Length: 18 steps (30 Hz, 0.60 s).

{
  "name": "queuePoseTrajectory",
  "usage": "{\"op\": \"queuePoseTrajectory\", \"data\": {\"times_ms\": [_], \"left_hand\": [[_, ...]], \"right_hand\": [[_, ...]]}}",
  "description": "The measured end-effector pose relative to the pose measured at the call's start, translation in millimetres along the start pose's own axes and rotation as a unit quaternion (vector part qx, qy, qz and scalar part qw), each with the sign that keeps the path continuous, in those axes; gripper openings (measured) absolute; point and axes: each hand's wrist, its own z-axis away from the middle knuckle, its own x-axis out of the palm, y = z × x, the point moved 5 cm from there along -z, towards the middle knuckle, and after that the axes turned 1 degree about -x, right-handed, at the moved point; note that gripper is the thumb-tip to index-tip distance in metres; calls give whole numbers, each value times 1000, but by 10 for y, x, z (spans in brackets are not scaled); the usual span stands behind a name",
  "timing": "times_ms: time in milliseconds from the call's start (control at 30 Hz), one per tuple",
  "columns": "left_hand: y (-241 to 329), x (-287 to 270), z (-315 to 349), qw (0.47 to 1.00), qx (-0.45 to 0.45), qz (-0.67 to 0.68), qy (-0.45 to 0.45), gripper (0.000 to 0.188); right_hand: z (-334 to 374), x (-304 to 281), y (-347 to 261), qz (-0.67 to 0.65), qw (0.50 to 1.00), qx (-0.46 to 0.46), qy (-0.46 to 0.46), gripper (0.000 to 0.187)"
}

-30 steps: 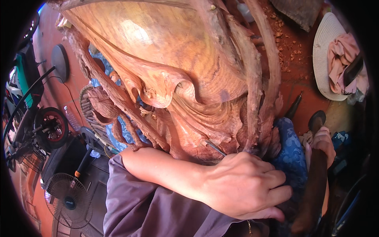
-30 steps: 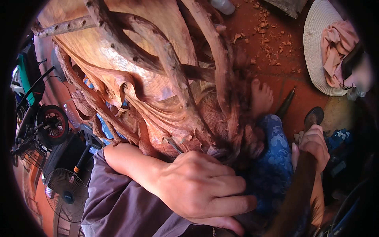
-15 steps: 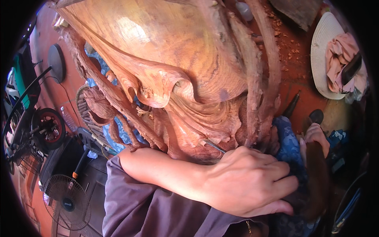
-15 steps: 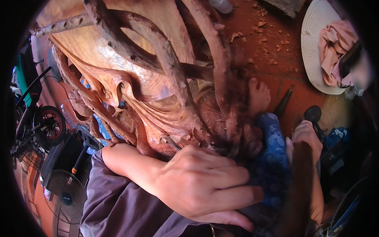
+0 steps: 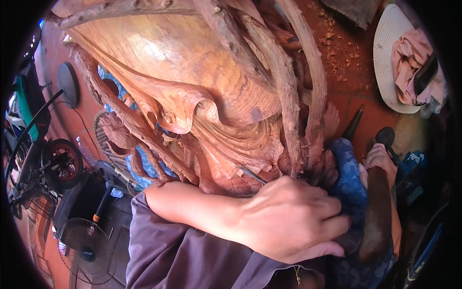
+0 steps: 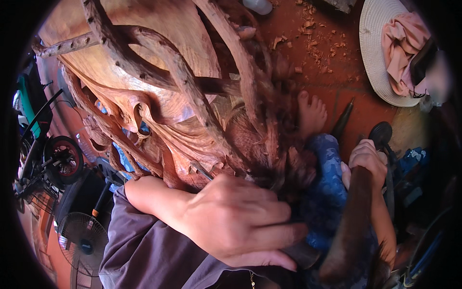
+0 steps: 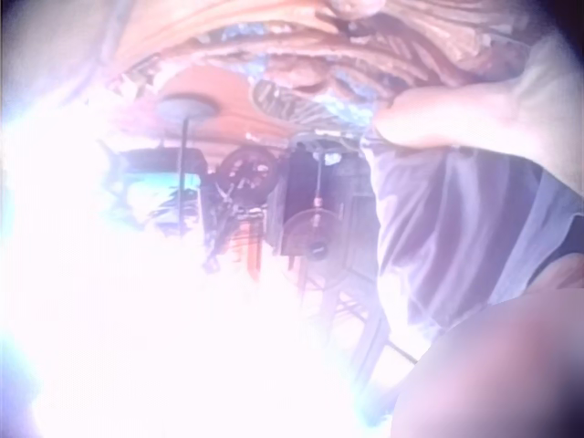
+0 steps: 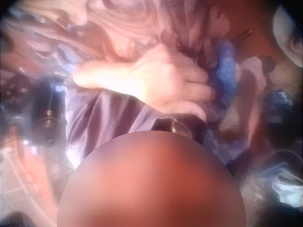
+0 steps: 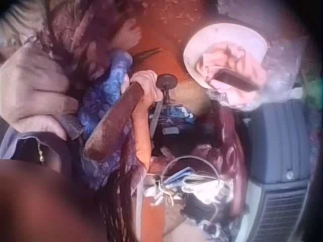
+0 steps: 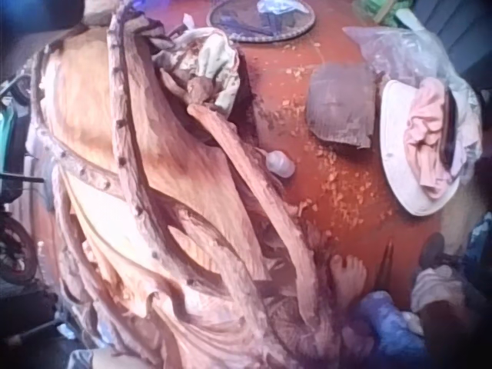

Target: The person carves a large piece of wood using a chisel and mallet. They repeatedly strike the chisel to shape the wood and occasionally switch to a different chisel from a nearby basket.

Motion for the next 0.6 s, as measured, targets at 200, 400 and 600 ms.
{"op": "queuePoseTrajectory", "data": {"times_ms": [200, 400, 600], "left_hand": [[144, 3, -15, 997, 73, 5, -21, 33], [108, 109, 1, 998, 55, -1, -43, 34], [57, 83, 13, 999, 22, 20, -24, 35]], "right_hand": [[31, -54, 44, -6, 999, 30, 17, 32], [49, -13, 54, -19, 999, 50, -12, 38], [80, -6, 71, -29, 998, 60, -17, 35]]}}
